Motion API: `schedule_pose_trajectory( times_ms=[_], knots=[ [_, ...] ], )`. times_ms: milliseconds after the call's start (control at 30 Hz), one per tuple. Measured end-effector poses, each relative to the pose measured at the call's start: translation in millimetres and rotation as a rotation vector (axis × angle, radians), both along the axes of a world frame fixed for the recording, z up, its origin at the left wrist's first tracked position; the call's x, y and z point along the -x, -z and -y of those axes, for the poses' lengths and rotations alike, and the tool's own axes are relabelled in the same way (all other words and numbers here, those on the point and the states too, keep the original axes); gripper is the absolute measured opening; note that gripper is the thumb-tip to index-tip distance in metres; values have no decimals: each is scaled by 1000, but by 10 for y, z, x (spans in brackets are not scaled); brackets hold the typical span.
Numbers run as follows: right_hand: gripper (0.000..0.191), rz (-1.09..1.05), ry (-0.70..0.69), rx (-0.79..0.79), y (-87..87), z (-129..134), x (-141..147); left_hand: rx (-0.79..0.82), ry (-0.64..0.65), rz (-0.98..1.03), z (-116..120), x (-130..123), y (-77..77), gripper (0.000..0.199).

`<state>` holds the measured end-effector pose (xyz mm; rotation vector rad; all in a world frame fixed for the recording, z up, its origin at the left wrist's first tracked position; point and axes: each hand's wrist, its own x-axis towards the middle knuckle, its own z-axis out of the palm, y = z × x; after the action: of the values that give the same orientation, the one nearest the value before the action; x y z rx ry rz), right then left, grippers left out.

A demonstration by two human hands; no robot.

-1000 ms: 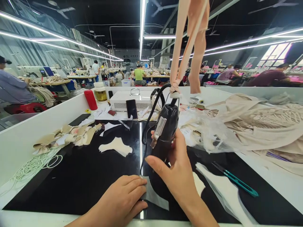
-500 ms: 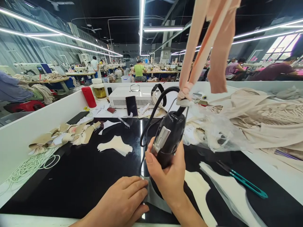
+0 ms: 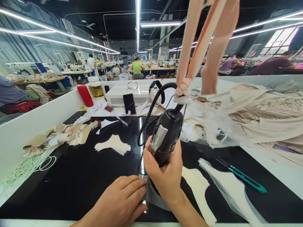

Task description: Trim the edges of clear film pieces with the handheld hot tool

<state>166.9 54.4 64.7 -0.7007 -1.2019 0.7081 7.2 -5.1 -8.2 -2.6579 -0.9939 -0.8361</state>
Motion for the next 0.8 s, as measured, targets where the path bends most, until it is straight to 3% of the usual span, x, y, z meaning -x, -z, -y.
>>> schedule_pose_trajectory(
  times_ms=[433, 800],
  knots=[
    [27, -109, -102, 18, -23, -37, 78, -80, 15, 53, -51, -18, -59, 40],
    [27, -106, -86, 11, -41, -23, 138, -125, 14, 74, -54, -25, -53, 42]
  ],
)
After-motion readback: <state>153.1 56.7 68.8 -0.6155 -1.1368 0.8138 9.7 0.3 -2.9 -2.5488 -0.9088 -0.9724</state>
